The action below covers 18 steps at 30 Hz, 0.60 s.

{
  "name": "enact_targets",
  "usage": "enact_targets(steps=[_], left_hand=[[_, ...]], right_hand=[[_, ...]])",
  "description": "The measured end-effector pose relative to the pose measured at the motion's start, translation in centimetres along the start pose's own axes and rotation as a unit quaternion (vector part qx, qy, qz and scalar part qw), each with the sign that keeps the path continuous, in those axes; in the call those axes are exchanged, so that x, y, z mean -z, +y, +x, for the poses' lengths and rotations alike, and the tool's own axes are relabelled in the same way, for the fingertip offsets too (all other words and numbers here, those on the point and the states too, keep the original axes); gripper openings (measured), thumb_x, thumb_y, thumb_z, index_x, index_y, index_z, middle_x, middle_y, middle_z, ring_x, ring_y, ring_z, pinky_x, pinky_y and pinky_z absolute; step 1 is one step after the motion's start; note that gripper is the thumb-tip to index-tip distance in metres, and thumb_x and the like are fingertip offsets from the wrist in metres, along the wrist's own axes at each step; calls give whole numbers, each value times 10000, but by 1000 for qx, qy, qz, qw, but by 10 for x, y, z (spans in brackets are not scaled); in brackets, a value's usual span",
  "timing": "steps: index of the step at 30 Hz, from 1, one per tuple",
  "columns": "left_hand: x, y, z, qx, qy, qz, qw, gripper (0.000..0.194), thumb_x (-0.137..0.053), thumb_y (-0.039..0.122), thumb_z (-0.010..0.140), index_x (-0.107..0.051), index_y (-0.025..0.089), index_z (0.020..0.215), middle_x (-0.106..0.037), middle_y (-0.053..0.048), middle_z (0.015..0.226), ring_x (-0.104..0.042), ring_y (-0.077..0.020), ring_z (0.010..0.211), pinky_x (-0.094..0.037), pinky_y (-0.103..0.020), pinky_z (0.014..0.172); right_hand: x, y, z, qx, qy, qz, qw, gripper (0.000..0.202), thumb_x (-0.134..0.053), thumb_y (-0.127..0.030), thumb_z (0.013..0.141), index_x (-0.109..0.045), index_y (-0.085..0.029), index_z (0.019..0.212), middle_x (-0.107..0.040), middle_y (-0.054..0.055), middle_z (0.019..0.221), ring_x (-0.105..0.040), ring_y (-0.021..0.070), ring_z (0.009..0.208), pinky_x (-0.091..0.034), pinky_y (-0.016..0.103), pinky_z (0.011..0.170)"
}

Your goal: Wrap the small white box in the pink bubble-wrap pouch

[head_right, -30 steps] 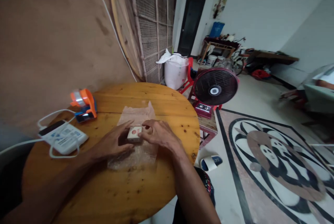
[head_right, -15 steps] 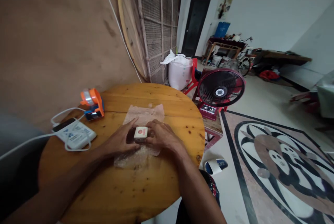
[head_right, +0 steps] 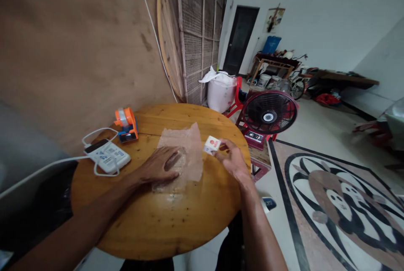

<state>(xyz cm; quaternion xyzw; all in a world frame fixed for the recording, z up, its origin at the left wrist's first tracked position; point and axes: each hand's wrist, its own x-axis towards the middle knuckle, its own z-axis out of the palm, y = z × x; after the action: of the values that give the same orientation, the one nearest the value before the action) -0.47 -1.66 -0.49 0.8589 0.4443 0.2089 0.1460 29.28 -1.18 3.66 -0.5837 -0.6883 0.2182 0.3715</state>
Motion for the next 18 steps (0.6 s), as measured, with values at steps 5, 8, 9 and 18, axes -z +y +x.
enact_targets(steps=[5, 8, 9, 18], left_hand=[[0, -1, -2, -28, -14, 18, 999, 869, -662, 584, 689, -367, 183, 1402, -458, -135, 1388, -422, -325, 1252, -312, -458, 1057], [1, -1, -3, -43, -14, 17, 999, 856, -672, 576, 688, -379, 191, 1394, -453, -131, 1393, -415, -326, 1255, -310, -460, 1053], [1, -2, -3, -47, -14, 15, 999, 847, -675, 574, 687, -387, 197, 1388, -449, -129, 1398, -411, -327, 1258, -307, -462, 1054], [0, -1, -2, -66, 6, 18, 998, 722, -671, 542, 704, -475, 190, 1303, -497, -120, 1337, -447, -321, 1212, -344, -455, 1024]], right_hand=[[7, 44, -16, -50, 14, -95, 994, 409, -620, -312, 753, -606, -201, 1146, -700, 89, 967, -653, 248, 877, -501, 379, 782], [9, 46, -21, -38, 38, -137, 989, 532, -615, -341, 761, -548, -155, 1254, -660, 145, 1118, -631, 284, 1006, -479, 434, 887], [9, 41, -22, -30, 52, -142, 988, 547, -612, -355, 766, -538, -146, 1266, -642, 155, 1155, -621, 288, 1032, -474, 440, 900], [-44, -94, -31, 167, -87, -24, 982, 312, -508, -240, 867, -606, -218, 1162, -561, 85, 1297, -550, 216, 1169, -450, 363, 972]])
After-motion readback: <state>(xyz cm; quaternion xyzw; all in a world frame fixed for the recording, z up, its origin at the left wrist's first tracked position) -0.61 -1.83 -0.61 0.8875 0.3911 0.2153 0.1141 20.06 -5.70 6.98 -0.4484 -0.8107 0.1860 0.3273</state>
